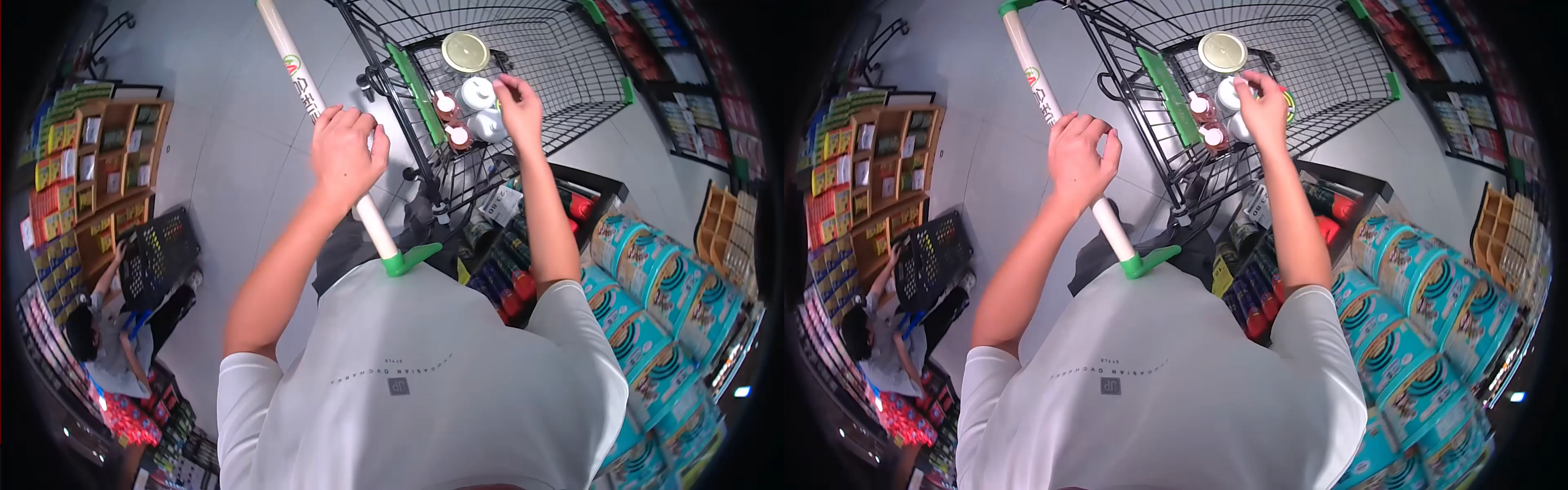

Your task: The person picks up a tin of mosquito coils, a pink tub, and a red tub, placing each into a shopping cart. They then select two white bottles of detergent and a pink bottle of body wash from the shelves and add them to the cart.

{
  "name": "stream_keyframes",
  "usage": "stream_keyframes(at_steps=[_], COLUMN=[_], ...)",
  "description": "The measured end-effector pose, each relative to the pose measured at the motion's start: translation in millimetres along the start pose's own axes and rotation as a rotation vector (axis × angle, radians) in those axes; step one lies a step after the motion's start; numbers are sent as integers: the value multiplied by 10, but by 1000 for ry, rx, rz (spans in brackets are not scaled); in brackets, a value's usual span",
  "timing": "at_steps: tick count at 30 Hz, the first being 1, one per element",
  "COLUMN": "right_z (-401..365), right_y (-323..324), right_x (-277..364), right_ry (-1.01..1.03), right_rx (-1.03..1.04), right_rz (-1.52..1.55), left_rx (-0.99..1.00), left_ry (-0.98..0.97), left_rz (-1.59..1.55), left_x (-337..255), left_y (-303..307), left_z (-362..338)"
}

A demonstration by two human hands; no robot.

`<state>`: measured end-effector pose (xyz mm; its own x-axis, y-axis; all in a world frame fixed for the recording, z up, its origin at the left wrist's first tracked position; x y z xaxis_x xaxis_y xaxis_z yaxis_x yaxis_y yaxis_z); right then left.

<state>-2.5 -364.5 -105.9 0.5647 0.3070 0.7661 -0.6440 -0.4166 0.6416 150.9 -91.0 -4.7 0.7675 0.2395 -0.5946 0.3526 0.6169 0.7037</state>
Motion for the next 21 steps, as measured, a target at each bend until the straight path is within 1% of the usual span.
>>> stream_keyframes(at_steps=[1, 3, 5, 6, 7, 8, 9, 10, 11, 13, 14, 15, 17, 18, 21], right_z=[-361, -1198, -1859, -2118, -2342, -2527, -2684, -2828, -2965, -3127, -3174, -3218, -3251, -3303, -3465], right_y=[82, 222, 237, 222, 215, 154, 88, -23, -177, -558, -640, -691, -742, -665, -519], right_x=[121, 639, 999, 1029, 1081, 1161, 1252, 1466, 1652, 1890, 1937, 1924, 1904, 1945, 1851], right_ry=[50, 128, 202, 83, 26, 28, 34, 3, 43, 146, 90, 80, 94, 167, 145], right_rx=[-63, -137, -243, -252, -295, -318, -343, -305, -260, -162, -239, -255, -337, -466, -457], right_rz=[-48, -172, -378, -357, -390, -414, -436, -374, -378, -398, -460, -460, -781, -763, -722], left_rx=[4, 63, 71, 133, 196, 242, 241, 223, 215, 247, 255, 261, 257, 268, 283], left_ry=[-44, -39, -114, -103, -90, -97, -126, -199, -269, -307, -301, -293, -328, -338, -376], left_rz=[-29, -73, -116, -113, -104, -117, -121, -174, -229, -224, -265, -307, -332, -371, -447], left_x=[-23, -26, -60, -63, -65, -66, -56, -78, -98, -95, -100, -106, -156, -177, -272], left_y=[4, -8, 10, -14, -26, -31, -5, 25, 33, 42, 57, 62, 107, 127, 170], left_z=[-11, -63, -74, -97, -134, -157, -174, -206, -264, -345, -371, -394, -478, -528, -716])
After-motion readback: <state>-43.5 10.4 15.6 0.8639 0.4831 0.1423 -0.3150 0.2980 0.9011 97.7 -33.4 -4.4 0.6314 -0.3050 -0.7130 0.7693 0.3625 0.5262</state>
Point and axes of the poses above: each hand's wrist, its own z-axis towards the middle knuckle, its own y-axis out of the back of the hand, x = y × z, the point moved 8 cm from there along z, towards the middle knuckle, and after that the axes turned 14 degrees about -z, right-handed, at the moved point
